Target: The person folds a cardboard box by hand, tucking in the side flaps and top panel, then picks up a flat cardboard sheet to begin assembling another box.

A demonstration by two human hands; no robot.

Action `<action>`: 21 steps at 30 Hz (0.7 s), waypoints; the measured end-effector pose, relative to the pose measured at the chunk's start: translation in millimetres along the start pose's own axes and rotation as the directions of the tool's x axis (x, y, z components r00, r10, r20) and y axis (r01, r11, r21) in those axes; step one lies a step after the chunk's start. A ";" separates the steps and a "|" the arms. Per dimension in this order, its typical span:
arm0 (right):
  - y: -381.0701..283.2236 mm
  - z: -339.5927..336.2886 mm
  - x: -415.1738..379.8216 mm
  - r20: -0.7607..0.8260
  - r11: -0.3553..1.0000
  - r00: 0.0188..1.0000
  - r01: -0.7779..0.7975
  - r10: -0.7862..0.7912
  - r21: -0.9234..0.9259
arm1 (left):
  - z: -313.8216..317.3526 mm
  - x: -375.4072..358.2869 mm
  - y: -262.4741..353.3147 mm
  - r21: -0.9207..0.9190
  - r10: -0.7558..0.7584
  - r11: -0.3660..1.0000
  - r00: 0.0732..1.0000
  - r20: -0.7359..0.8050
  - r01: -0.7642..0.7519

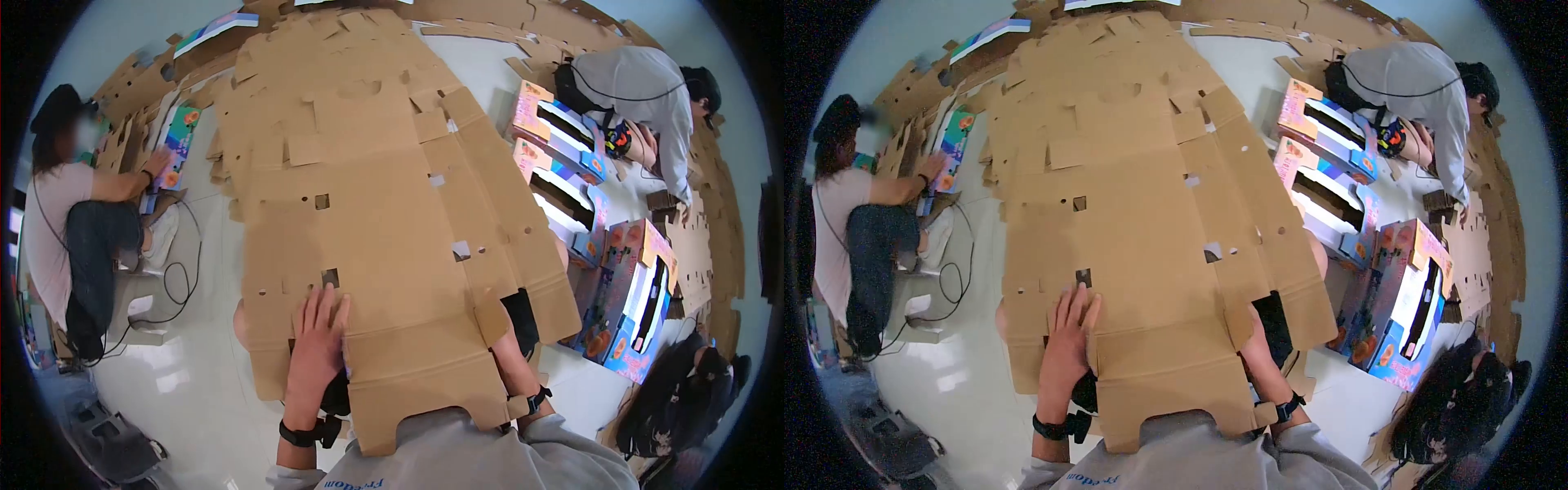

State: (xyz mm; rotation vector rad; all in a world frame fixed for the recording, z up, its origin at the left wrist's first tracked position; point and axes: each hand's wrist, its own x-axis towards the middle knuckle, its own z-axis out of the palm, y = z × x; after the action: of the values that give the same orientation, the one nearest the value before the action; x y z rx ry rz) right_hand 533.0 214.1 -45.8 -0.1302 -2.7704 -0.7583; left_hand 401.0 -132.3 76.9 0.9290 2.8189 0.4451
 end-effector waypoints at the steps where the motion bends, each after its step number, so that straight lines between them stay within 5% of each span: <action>1: 0.6 -21.0 5.6 0.119 0.888 0.981 -0.190 0.153 0.418 | -2.0 3.5 -2.6 0.010 0.014 1.000 1.000 0.004 -0.014; 3: 7.9 -47.9 19.8 0.447 0.155 0.859 -0.491 0.250 0.857 | 6.5 13.2 -6.4 0.057 -0.055 0.997 0.997 0.059 0.051; 4: 11.3 -52.1 22.3 0.592 -0.303 0.788 -0.529 0.172 0.792 | 14.6 15.1 -9.3 0.080 -0.094 0.993 0.992 0.086 0.087; 5: 9.7 -50.8 16.2 0.650 -0.318 0.740 -0.584 0.171 0.747 | 32.0 15.1 -20.3 0.147 -0.084 0.987 0.993 0.086 0.070; 9: 13.9 -68.5 22.9 0.710 -0.286 0.634 -0.650 0.306 0.704 | 27.2 12.8 -33.1 -0.115 -0.064 0.991 0.997 0.043 0.068; 17: 18.0 -76.2 20.7 0.635 -0.670 0.745 -0.368 0.202 0.645 | 13.8 7.9 -28.7 -0.570 -0.129 0.818 0.990 -0.060 0.073; 21: 9.3 -74.4 34.7 0.633 -0.741 0.735 -0.281 0.242 0.609 | 13.9 2.4 -29.7 -0.530 -0.082 0.847 0.995 -0.056 0.040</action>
State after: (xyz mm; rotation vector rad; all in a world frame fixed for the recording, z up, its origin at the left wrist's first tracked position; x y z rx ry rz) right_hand 518.1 184.7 29.9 -0.7170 -1.5707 2.2026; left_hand 385.6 -150.3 54.2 0.7059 2.5455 1.1946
